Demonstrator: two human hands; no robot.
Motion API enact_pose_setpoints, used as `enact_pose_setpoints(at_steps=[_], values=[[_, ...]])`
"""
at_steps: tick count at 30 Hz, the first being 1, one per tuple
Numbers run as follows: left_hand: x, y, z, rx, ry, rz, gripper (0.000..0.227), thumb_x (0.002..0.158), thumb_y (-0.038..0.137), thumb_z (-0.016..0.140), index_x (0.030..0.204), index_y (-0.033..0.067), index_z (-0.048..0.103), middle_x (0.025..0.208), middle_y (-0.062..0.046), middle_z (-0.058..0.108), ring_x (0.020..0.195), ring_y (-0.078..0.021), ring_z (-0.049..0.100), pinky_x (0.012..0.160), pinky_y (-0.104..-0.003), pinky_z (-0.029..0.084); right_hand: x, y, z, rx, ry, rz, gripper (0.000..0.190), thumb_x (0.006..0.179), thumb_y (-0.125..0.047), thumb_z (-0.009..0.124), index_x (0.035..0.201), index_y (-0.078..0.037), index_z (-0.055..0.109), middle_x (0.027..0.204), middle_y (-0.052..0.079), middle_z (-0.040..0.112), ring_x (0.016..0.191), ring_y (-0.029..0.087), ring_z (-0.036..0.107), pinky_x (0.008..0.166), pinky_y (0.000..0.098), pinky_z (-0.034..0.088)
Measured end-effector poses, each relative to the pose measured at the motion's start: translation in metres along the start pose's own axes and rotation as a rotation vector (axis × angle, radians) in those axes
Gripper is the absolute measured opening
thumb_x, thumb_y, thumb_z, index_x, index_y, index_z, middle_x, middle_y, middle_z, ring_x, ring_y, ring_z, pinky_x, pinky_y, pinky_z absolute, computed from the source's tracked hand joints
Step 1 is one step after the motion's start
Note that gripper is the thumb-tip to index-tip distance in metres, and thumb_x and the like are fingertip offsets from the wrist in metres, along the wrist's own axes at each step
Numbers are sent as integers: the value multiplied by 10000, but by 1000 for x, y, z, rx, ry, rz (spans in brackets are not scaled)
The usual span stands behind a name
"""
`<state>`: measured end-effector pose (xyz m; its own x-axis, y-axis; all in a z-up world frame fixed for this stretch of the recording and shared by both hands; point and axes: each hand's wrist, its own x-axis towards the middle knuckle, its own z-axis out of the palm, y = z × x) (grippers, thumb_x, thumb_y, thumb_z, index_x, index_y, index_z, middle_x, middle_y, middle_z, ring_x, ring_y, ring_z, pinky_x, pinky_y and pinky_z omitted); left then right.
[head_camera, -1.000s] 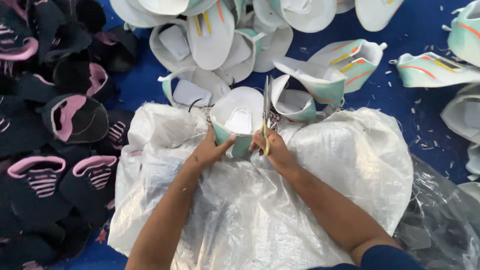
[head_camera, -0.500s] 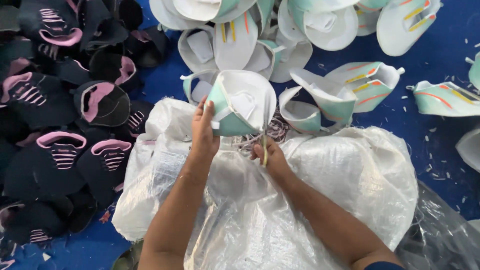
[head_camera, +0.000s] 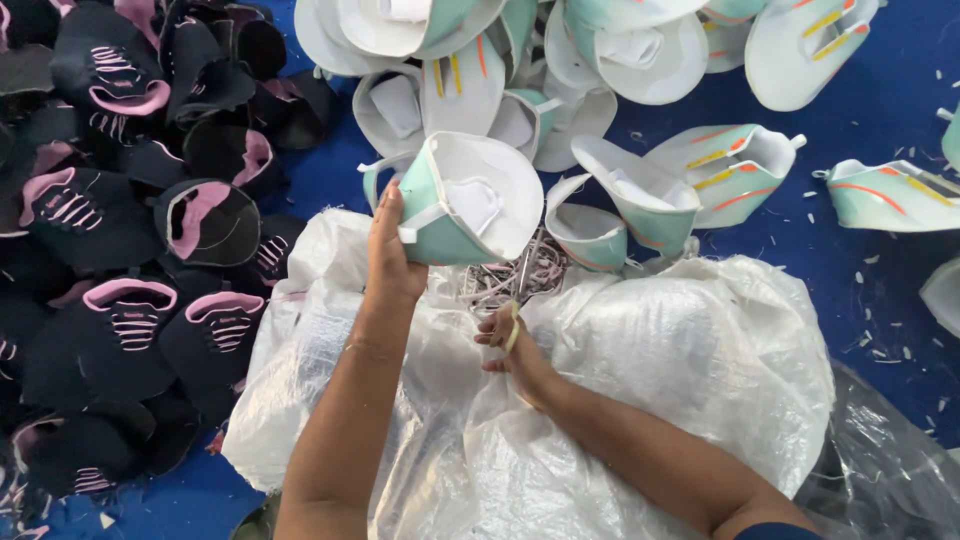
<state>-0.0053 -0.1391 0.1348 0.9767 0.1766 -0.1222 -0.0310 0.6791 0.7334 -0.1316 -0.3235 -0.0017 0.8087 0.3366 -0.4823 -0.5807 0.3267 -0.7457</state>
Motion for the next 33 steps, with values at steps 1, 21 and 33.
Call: enact_pose_setpoints(at_steps=[1,21,33], values=[[-2,1,-1,2,2,0,535,1012,341,606,1456,61,500,1340,-103,607,1197,-240,625,992,-395,552,-2,-10,3,2,-1,2,738,837,-809,454,1211,-176,510,1181,35,593,1143,198,599,821,432,508],[-32,-7,-40,-230,-5,-69,487,1081,416,453,1398,56,534,1343,-122,631,1226,-277,622,1043,-434,522,13,-69,-25,58,-19,-7,590,876,-797,444,1031,-253,611,917,-71,648,883,123,612,745,329,366],[16,-60,-96,-363,-44,-15,486,1035,463,594,1399,142,572,1300,-61,673,1167,-224,670,983,-411,565,-3,-93,-9,-18,19,99,727,791,-873,367,1114,-274,622,940,-25,639,922,187,614,720,412,419]])
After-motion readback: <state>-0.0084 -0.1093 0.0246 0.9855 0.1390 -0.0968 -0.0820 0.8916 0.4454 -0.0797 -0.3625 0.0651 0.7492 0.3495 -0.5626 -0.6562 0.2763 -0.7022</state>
